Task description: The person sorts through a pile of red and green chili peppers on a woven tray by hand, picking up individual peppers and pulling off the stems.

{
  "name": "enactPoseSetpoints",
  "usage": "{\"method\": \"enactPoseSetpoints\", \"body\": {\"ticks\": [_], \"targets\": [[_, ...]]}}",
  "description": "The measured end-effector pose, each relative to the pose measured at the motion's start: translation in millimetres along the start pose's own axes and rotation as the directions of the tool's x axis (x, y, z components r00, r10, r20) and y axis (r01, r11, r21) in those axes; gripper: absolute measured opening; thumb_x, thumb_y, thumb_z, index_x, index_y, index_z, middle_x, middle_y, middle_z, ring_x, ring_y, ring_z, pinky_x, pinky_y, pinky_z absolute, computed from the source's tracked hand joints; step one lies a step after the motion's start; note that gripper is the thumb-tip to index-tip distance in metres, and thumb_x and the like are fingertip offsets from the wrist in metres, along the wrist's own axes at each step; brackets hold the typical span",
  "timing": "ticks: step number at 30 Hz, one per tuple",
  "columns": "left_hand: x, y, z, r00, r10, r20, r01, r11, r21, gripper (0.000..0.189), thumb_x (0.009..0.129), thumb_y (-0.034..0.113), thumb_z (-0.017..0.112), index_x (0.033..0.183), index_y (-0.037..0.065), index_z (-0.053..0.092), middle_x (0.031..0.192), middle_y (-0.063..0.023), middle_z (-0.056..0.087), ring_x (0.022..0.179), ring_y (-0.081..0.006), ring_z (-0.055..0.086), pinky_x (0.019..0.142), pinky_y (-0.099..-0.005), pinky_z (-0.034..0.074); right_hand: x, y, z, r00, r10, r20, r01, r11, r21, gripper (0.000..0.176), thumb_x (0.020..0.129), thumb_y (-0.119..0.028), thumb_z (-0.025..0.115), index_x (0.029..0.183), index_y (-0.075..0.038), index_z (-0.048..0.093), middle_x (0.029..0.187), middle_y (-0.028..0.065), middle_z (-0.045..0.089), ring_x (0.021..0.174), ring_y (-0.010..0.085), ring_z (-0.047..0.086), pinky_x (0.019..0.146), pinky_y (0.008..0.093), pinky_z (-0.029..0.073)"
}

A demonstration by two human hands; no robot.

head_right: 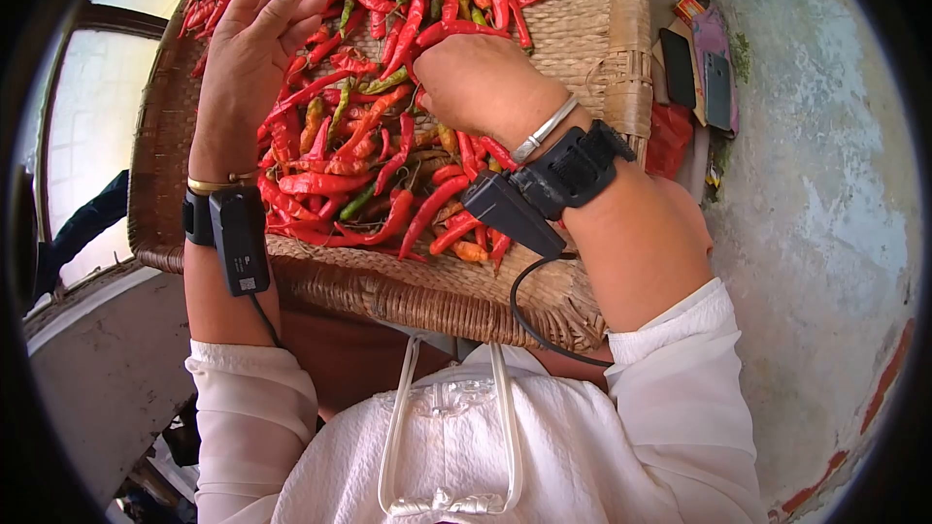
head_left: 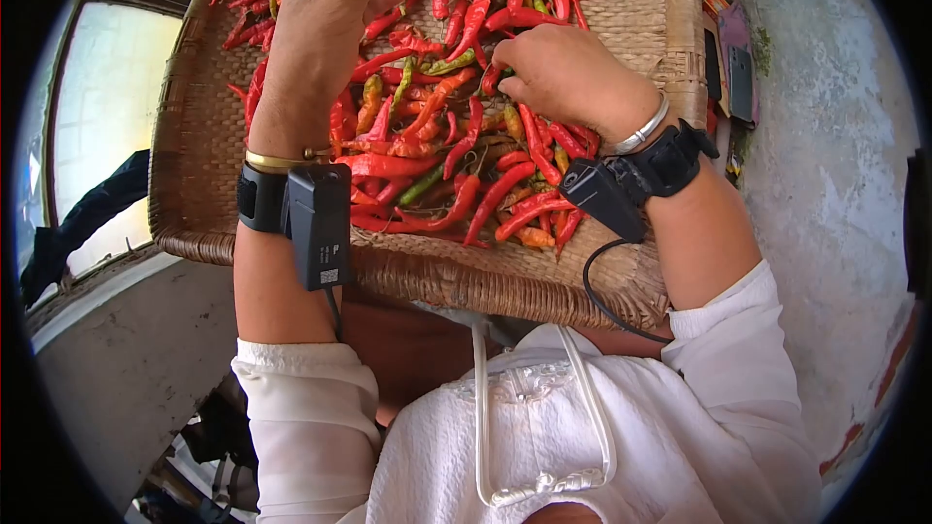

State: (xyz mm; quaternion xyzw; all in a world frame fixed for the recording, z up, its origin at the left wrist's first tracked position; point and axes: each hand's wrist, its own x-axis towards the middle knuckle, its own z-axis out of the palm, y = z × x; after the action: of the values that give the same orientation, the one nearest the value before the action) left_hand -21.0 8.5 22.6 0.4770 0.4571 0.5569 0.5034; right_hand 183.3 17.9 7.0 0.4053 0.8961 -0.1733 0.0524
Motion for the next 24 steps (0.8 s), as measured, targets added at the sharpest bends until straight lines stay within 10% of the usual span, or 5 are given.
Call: {"method": "enactPoseSetpoints", "body": {"ticks": [4, 6, 8, 17, 24], "targets": [[-8.3, -6.7, 7.9, 0.996, -0.088, -0.012, 0.087, 0.955, 0.283, 0.041, 0.087, 0.019, 0.060, 0.122, 0.001, 0.049, 0.094, -0.0057, 0.063, 0.078, -0.0089, 0.059, 0.068, -0.0204, 0.049, 0.5, -4.3, 4.6, 0.993, -0.081, 0.091, 0.067, 0.988, 0.142, 0.023, 0.078, -0.017, 0.057, 0.098, -0.007, 0.062, 0.091, 0.0150, 0.063, 0.089, 0.0320, 0.060, 0.077, 0.0419, 0.047], [-11.2, -12.3, 8.9, 0.911, -0.361, 0.199, 0.204, 0.815, 0.543, 0.037, 0.086, 0.019, 0.061, 0.117, 0.000, 0.053, 0.089, -0.0043, 0.062, 0.074, -0.0083, 0.058, 0.066, -0.0211, 0.048, 1.0, -7.5, 7.1, 0.984, -0.137, 0.110, 0.109, 0.967, 0.231, 0.027, 0.079, -0.016, 0.057, 0.104, -0.007, 0.060, 0.089, 0.0158, 0.063, 0.088, 0.0327, 0.059, 0.076, 0.0417, 0.047], [-14.8, -18.9, 12.2, 0.874, -0.368, 0.319, -0.007, 0.646, 0.763, 0.029, 0.084, 0.014, 0.060, 0.109, -0.001, 0.058, 0.081, -0.0037, 0.063, 0.070, -0.0094, 0.058, 0.060, -0.0239, 0.047, 1.6, -11.4, 10.2, 0.960, -0.138, 0.244, 0.073, 0.964, 0.256, 0.031, 0.078, -0.013, 0.055, 0.109, -0.010, 0.058, 0.093, 0.0161, 0.062, 0.089, 0.0330, 0.059, 0.077, 0.0411, 0.047], [-22.7, -24.1, 19.0, 0.800, -0.413, 0.436, -0.215, 0.480, 0.850, 0.025, 0.079, 0.018, 0.064, 0.097, 0.001, 0.062, 0.077, -0.0138, 0.064, 0.068, -0.0233, 0.061, 0.065, -0.0330, 0.048, 6.7, -8.8, 27.3, 0.988, -0.103, 0.118, 0.102, 0.995, 0.014, 0.017, 0.073, -0.008, 0.056, 0.087, -0.008, 0.065, 0.085, 0.0144, 0.064, 0.085, 0.0324, 0.062, 0.072, 0.0412, 0.050], [-24.6, -10.5, 21.0, 0.719, -0.560, 0.412, -0.028, 0.568, 0.822, 0.022, 0.078, 0.017, 0.062, 0.092, 0.000, 0.063, 0.077, -0.0136, 0.065, 0.064, -0.0224, 0.062, 0.058, -0.0323, 0.048, 6.8, 6.6, 8.6, 0.981, -0.176, -0.086, 0.192, 0.954, 0.230, 0.014, 0.071, -0.013, 0.061, 0.080, -0.003, 0.063, 0.072, 0.0161, 0.059, 0.073, 0.0326, 0.059, 0.065, 0.0406, 0.046]]}}
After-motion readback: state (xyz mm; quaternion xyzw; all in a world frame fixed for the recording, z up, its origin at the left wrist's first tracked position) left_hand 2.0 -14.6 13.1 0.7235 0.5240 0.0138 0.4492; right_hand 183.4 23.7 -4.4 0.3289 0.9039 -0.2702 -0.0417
